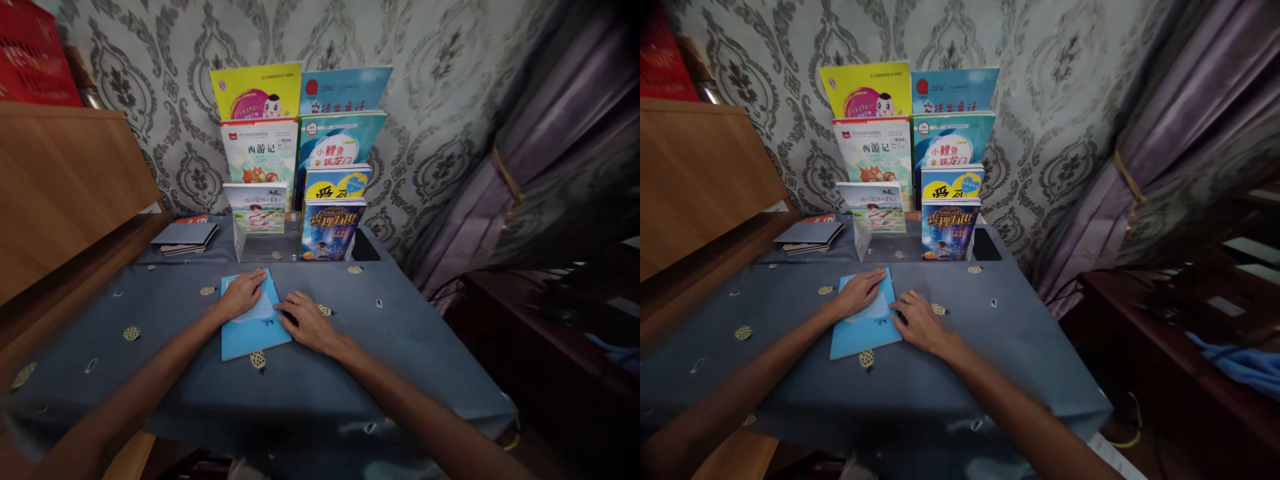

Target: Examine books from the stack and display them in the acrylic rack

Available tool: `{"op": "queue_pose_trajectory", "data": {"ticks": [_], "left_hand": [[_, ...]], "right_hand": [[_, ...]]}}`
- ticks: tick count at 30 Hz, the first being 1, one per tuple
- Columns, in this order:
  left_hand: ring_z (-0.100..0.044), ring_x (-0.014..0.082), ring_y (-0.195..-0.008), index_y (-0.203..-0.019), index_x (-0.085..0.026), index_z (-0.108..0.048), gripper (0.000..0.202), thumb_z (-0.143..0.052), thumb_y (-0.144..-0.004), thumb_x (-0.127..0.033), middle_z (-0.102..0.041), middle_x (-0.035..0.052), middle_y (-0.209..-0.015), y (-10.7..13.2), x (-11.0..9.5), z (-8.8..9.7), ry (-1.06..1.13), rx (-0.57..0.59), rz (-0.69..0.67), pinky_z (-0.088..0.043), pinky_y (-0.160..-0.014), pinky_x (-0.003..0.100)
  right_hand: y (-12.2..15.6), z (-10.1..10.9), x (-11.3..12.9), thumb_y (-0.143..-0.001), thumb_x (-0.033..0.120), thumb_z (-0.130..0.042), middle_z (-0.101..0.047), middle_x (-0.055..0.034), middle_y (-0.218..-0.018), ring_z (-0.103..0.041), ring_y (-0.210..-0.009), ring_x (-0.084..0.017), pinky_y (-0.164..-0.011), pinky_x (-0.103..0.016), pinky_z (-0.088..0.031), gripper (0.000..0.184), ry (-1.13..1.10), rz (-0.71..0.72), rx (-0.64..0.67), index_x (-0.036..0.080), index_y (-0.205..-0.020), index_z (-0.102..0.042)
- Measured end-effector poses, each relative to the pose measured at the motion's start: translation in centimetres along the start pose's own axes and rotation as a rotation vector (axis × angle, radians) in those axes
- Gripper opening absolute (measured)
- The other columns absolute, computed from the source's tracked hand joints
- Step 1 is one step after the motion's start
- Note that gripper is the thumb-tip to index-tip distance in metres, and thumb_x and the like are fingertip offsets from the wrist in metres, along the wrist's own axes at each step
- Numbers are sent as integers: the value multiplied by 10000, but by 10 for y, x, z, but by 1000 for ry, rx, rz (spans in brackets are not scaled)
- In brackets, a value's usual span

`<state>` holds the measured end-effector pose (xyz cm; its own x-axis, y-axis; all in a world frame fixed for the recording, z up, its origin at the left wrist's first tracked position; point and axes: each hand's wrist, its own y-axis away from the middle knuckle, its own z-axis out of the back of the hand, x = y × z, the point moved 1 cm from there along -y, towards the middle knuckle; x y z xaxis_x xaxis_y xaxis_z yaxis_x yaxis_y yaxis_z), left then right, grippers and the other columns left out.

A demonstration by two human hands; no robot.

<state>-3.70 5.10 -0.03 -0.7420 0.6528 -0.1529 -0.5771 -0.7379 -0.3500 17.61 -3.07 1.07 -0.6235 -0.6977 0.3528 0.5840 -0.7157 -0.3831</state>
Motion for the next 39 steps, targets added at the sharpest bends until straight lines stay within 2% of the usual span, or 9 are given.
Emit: {"op": "queue_pose_trajectory", "data": {"ticks": [11,16,21,28,31,33,35,37,39], "left_hand": [[-625,247,-1184,-1164,-176,-601,260,-471,-939,-168,-664,120,-1238,6,-4,-2,119,-115,31,-527,-1024,426],[-612,240,-1190,-1169,-218,-585,267,-456,-942,-160,-659,96,-1228,5,-4,-2,121,-124,18,-518,-1035,429],[-612,255,-1184,-1151,-192,-596,260,-448,-941,-147,-661,117,-1222,4,-6,2,74,-102,-12,-532,-1012,440],[-613,246,-1194,-1135,-199,-606,257,-438,-950,-144,-666,105,-1230,3,-8,3,19,-87,-31,-525,-1028,437],[-604,246,-1219,-1161,-184,-607,270,-450,-945,-147,-661,117,-1254,4,-6,1,32,-80,-19,-517,-1043,434],[-598,248,-1231,-1199,-177,-598,297,-458,-939,-151,-651,128,-1281,4,-5,0,47,-78,-6,-512,-1052,438],[-600,246,-1229,-1218,-188,-593,314,-460,-935,-158,-649,122,-1288,5,-4,-1,59,-80,6,-516,-1048,440],[-604,243,-1225,-1212,-200,-597,313,-454,-936,-162,-656,110,-1278,6,-3,-1,61,-85,5,-519,-1045,438],[-606,242,-1222,-1203,-205,-599,304,-447,-942,-168,-663,102,-1266,6,-4,-1,54,-90,-5,-516,-1050,441]], "right_hand": [[-75,-13,-52,-1022,252,-446,-605,-134,-1234,-501,-1125,-273,-942,-428,-427,339,184,-166,117,165,-1296,-625],[-74,-16,-62,-1029,239,-397,-590,-144,-1281,-495,-1156,-275,-972,-447,-435,403,155,-124,87,167,-1396,-548],[-65,-16,-62,-1026,215,-402,-577,-131,-1334,-496,-1175,-267,-975,-451,-431,455,145,-68,85,267,-1471,-480],[-66,-12,-62,-1013,211,-443,-597,-128,-1322,-511,-1188,-261,-1005,-451,-434,405,118,-92,78,221,-1404,-550],[-66,-11,-49,-989,178,-460,-610,-144,-1299,-528,-1193,-269,-1022,-469,-448,391,73,-182,7,185,-1362,-576],[-58,-10,-28,-969,151,-458,-599,-155,-1311,-532,-1213,-271,-1038,-477,-455,409,5,-208,-71,176,-1361,-570],[-38,-9,4,-963,160,-459,-575,-161,-1350,-515,-1259,-274,-1071,-480,-445,428,-123,-112,-108,169,-1381,-550],[-5,-12,43,-978,188,-455,-598,-101,-1332,-545,-1231,-253,-1055,-465,-472,412,-297,54,-11,272,-1367,-562],[37,-17,85,-995,253,-490,-607,-39,-1330,-574,-1193,-237,-978,-428,-529,333,-457,198,172,381,-1277,-610]]}}
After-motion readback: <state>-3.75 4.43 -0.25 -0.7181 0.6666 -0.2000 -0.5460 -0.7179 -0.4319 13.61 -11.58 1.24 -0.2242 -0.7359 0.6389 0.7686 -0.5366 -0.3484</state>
